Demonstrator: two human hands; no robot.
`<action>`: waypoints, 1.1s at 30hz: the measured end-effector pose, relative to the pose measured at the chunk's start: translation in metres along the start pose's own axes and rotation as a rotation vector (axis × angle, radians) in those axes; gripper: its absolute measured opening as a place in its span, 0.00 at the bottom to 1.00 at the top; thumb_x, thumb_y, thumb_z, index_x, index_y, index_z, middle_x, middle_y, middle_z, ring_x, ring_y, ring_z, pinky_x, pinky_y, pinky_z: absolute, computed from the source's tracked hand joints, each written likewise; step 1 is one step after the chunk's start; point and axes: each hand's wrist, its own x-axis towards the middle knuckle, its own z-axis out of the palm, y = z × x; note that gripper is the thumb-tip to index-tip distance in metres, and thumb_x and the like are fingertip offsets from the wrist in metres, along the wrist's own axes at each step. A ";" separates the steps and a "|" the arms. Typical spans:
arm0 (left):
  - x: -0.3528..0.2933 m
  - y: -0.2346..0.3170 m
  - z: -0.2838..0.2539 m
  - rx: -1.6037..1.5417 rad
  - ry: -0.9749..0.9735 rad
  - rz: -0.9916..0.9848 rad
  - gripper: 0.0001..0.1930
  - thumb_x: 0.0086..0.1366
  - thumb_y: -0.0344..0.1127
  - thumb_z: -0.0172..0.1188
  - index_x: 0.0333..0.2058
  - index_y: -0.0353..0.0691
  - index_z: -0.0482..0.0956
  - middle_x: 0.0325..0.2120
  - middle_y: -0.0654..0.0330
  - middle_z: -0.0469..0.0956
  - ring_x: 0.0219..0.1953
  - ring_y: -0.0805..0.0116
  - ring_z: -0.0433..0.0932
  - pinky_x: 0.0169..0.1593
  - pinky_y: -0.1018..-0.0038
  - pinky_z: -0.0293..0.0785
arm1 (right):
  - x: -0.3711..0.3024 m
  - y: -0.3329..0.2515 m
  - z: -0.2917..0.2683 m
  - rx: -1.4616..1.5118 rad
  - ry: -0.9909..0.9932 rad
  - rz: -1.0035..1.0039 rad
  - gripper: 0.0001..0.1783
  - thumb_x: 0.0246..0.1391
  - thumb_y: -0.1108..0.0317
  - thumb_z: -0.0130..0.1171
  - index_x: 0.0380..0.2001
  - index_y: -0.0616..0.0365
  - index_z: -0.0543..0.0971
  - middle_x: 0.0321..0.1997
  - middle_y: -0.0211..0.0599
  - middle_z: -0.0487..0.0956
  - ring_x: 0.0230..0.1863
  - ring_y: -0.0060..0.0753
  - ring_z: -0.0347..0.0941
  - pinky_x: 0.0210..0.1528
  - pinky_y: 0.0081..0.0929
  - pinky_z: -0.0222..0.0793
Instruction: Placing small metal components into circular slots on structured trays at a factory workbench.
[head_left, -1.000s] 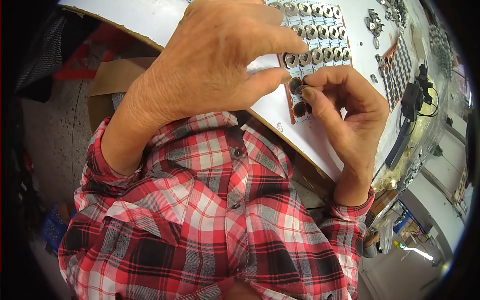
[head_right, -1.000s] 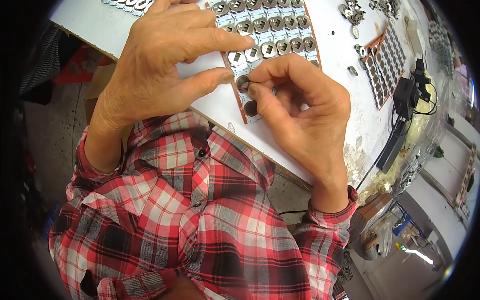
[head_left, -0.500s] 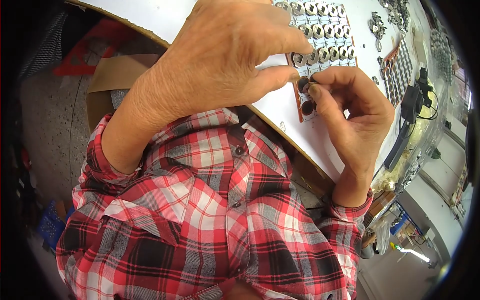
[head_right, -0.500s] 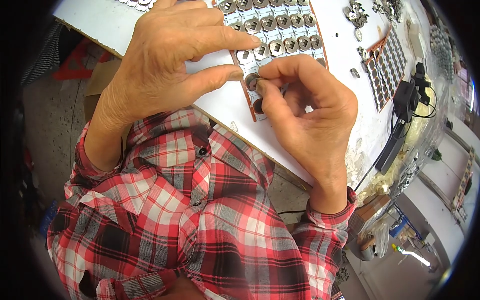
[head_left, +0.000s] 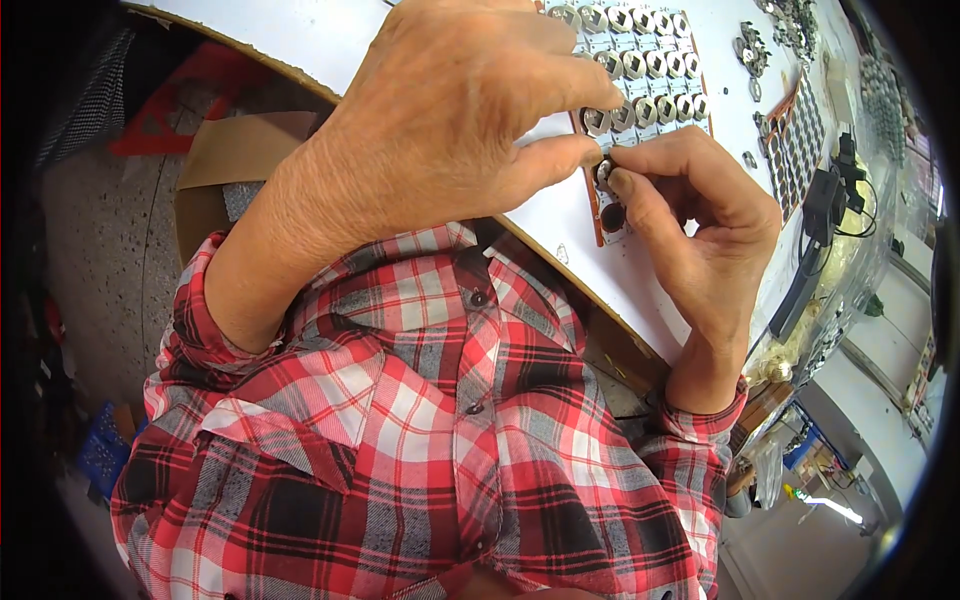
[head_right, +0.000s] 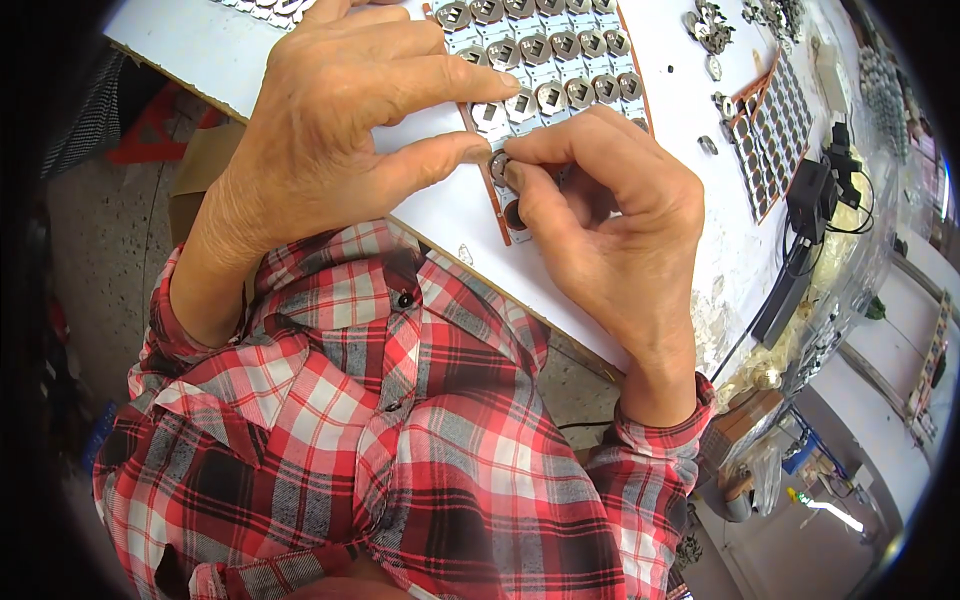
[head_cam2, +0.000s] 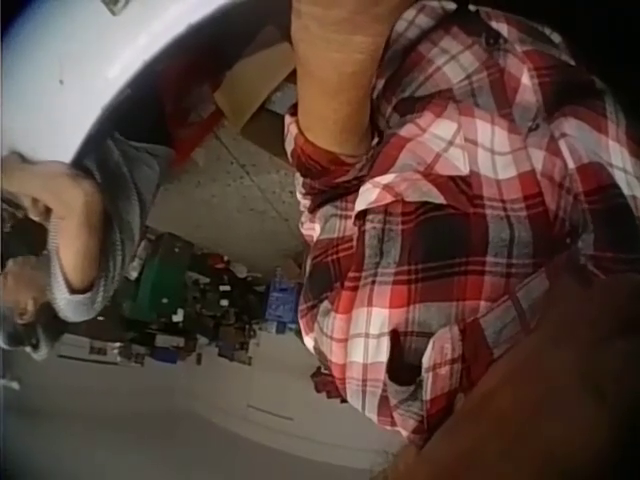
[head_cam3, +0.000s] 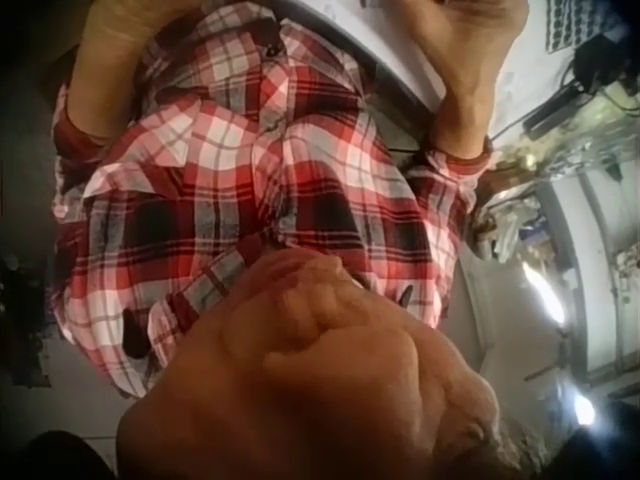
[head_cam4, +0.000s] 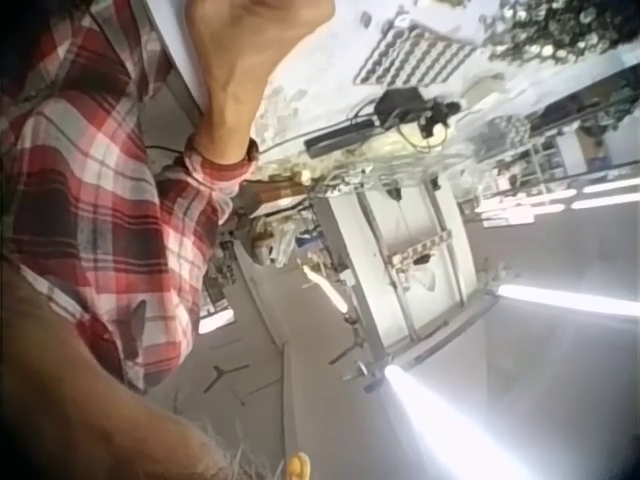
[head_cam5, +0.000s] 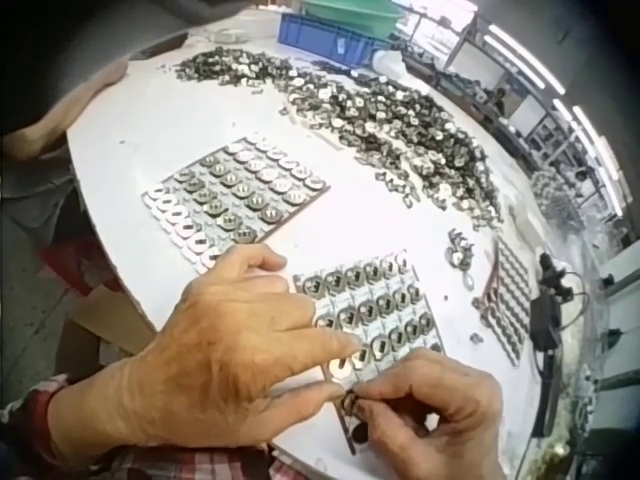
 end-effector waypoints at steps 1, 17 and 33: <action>0.000 0.001 -0.001 0.001 0.000 0.002 0.13 0.54 0.37 0.73 0.37 0.40 0.86 0.23 0.62 0.77 0.28 0.64 0.77 0.51 0.60 0.70 | 0.002 0.004 0.002 0.016 0.030 -0.086 0.06 0.52 0.84 0.63 0.35 0.66 0.83 0.30 0.29 0.79 0.28 0.13 0.73 0.29 0.13 0.66; -0.028 0.063 -0.028 -1.134 -0.116 -0.576 0.25 0.77 0.46 0.43 0.51 0.27 0.78 0.20 0.66 0.73 0.17 0.82 0.62 0.25 0.82 0.61 | 0.010 0.029 -0.016 0.335 0.433 -0.236 0.09 0.62 0.74 0.64 0.43 0.66 0.84 0.29 0.28 0.80 0.17 0.06 0.56 0.19 0.11 0.45; 0.006 0.126 -0.036 -2.186 -0.562 -1.114 0.42 0.75 0.65 0.33 0.65 0.27 0.66 0.38 0.62 0.72 0.30 0.75 0.68 0.33 0.77 0.67 | 0.020 0.058 -0.050 0.325 0.763 -0.187 0.09 0.62 0.71 0.66 0.43 0.64 0.85 0.29 0.31 0.81 0.17 0.08 0.60 0.18 0.11 0.50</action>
